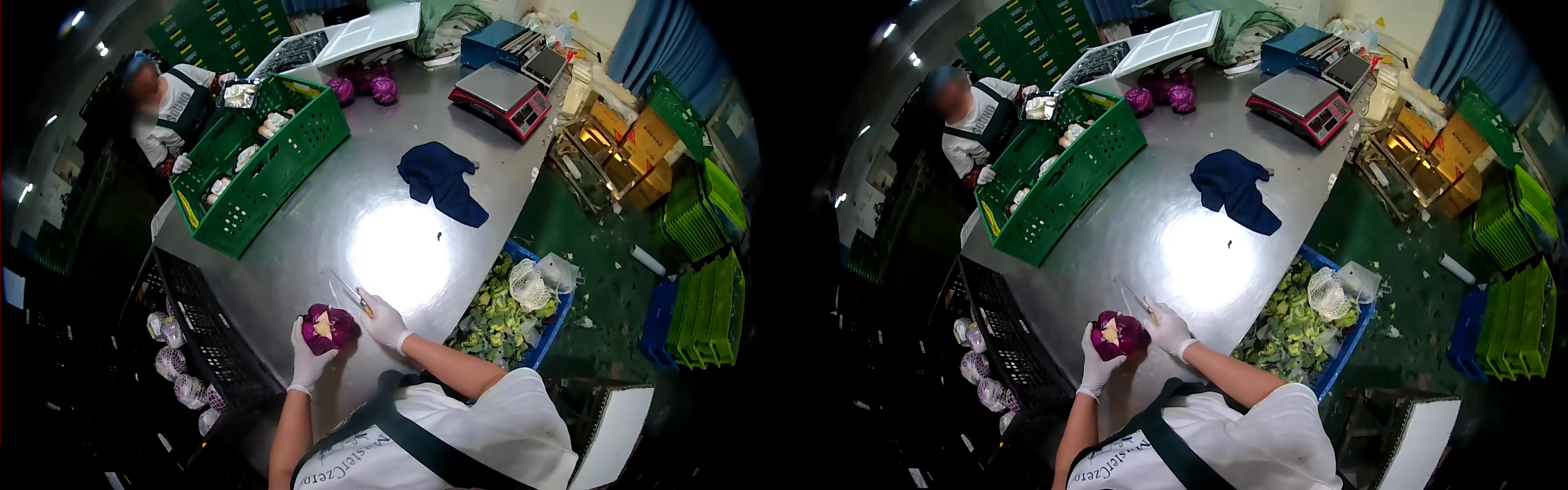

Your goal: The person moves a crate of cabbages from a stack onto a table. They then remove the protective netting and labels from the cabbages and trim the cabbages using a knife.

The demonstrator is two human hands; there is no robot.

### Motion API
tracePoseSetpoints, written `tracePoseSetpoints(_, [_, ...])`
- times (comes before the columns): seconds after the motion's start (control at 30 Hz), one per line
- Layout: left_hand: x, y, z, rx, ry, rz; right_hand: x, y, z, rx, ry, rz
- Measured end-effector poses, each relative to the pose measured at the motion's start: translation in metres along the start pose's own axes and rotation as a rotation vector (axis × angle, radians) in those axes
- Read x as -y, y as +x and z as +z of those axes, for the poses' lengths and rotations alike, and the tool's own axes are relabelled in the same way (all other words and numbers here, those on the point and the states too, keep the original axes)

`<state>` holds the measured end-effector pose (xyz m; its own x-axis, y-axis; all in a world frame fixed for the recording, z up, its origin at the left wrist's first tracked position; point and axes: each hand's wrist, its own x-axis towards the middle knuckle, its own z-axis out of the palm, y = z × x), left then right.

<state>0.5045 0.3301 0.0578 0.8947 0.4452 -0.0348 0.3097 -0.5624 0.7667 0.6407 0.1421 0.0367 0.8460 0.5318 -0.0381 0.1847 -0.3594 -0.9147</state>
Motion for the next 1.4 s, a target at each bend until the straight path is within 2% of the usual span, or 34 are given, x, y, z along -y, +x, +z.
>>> tracePoseSetpoints(0.1, [-0.001,-0.010,-0.002,-0.042,0.082,-0.005,-0.005,0.002,0.000,-0.153,-0.175,-0.147])
tracePoseSetpoints(0.23, [-0.010,-0.025,-0.009,-0.107,0.098,-0.032,0.001,0.010,-0.032,-0.173,0.037,-0.184])
tracePoseSetpoints(0.33, [-0.011,-0.035,-0.013,-0.096,0.113,0.076,-0.004,0.042,-0.107,-0.412,0.122,-0.109])
tracePoseSetpoints(0.4, [-0.012,-0.044,-0.009,-0.107,0.107,0.118,0.011,0.059,-0.189,-0.752,0.035,-0.414])
tracePoseSetpoints(0.43, [-0.019,-0.051,-0.006,-0.118,0.101,0.121,0.045,0.048,-0.230,-0.832,0.023,-0.275])
tracePoseSetpoints(0.47, [-0.024,-0.061,-0.003,-0.129,0.095,0.122,0.052,0.042,-0.260,-1.049,-0.123,-0.403])
tracePoseSetpoints(0.53, [-0.035,-0.079,0.006,-0.154,0.107,0.236,0.093,-0.012,-0.299,-1.013,0.206,-0.309])
tracePoseSetpoints(0.6, [-0.059,-0.102,0.015,-0.074,-0.037,0.275,0.082,-0.060,-0.306,-1.074,0.217,-0.362])
tracePoseSetpoints(0.63, [-0.054,-0.110,0.022,-0.021,-0.053,0.312,0.078,-0.094,-0.295,-1.067,0.201,-0.354])
tracePoseSetpoints(0.67, [-0.054,-0.119,0.026,-0.009,-0.031,0.474,0.061,-0.123,-0.278,-1.064,0.162,-0.293])
tracePoseSetpoints(0.7, [-0.054,-0.130,0.032,0.056,0.005,0.469,0.050,-0.159,-0.252,-1.020,0.225,-0.165])
tracePoseSetpoints(0.73, [-0.052,-0.140,0.037,0.116,0.034,0.463,0.038,-0.201,-0.228,-0.895,-0.032,0.029])
tracePoseSetpoints(0.77, [-0.043,-0.148,0.044,0.182,-0.014,0.440,-0.017,-0.231,-0.187,-0.899,-0.211,0.111])
tracePoseSetpoints(0.8, [-0.031,-0.156,0.057,0.246,-0.068,0.413,-0.033,-0.271,-0.155,-0.639,-0.145,0.396])
tracePoseSetpoints(0.83, [-0.028,-0.166,0.070,0.310,-0.123,0.375,-0.050,-0.311,-0.120,-0.471,-0.273,0.411])
tracePoseSetpoints(0.87, [-0.031,-0.177,0.077,0.378,-0.164,0.348,-0.093,-0.351,-0.086,-0.100,-0.411,0.403])
tracePoseSetpoints(0.9, [-0.033,-0.188,0.080,0.458,-0.192,0.309,-0.025,-0.374,-0.081,0.235,-0.282,0.635])
tracePoseSetpoints(0.93, [-0.035,-0.199,0.081,0.549,-0.207,0.271,-0.090,-0.417,-0.040,0.342,-0.208,0.470])
tracePoseSetpoints(0.97, [-0.039,-0.209,0.084,0.542,-0.207,0.366,-0.121,-0.441,-0.022,0.355,-0.080,0.420])
tracePoseSetpoints(1.0, [-0.036,-0.220,0.091,0.576,-0.220,0.326,-0.124,-0.461,-0.010,0.357,0.049,0.364])
tracePoseSetpoints(1.07, [-0.035,-0.237,0.103,0.642,-0.196,0.332,-0.122,-0.476,-0.020,0.309,-0.081,0.360])
tracePoseSetpoints(1.1, [-0.033,-0.245,0.112,0.676,-0.187,0.308,-0.090,-0.468,-0.044,0.370,-0.166,0.507])
tracePoseSetpoints(1.13, [-0.030,-0.254,0.124,0.706,-0.184,0.283,-0.089,-0.466,-0.056,0.346,-0.197,0.579])
tracePoseSetpoints(1.2, [-0.040,-0.269,0.148,0.769,-0.162,0.253,-0.067,-0.466,-0.097,0.195,-0.152,0.631])
tracePoseSetpoints(1.33, [-0.077,-0.282,0.229,0.889,-0.110,0.257,-0.097,-0.497,-0.171,-0.153,0.145,0.541])
tracePoseSetpoints(1.4, [-0.112,-0.284,0.287,0.918,-0.085,0.290,-0.109,-0.524,-0.227,-0.225,0.120,0.586])
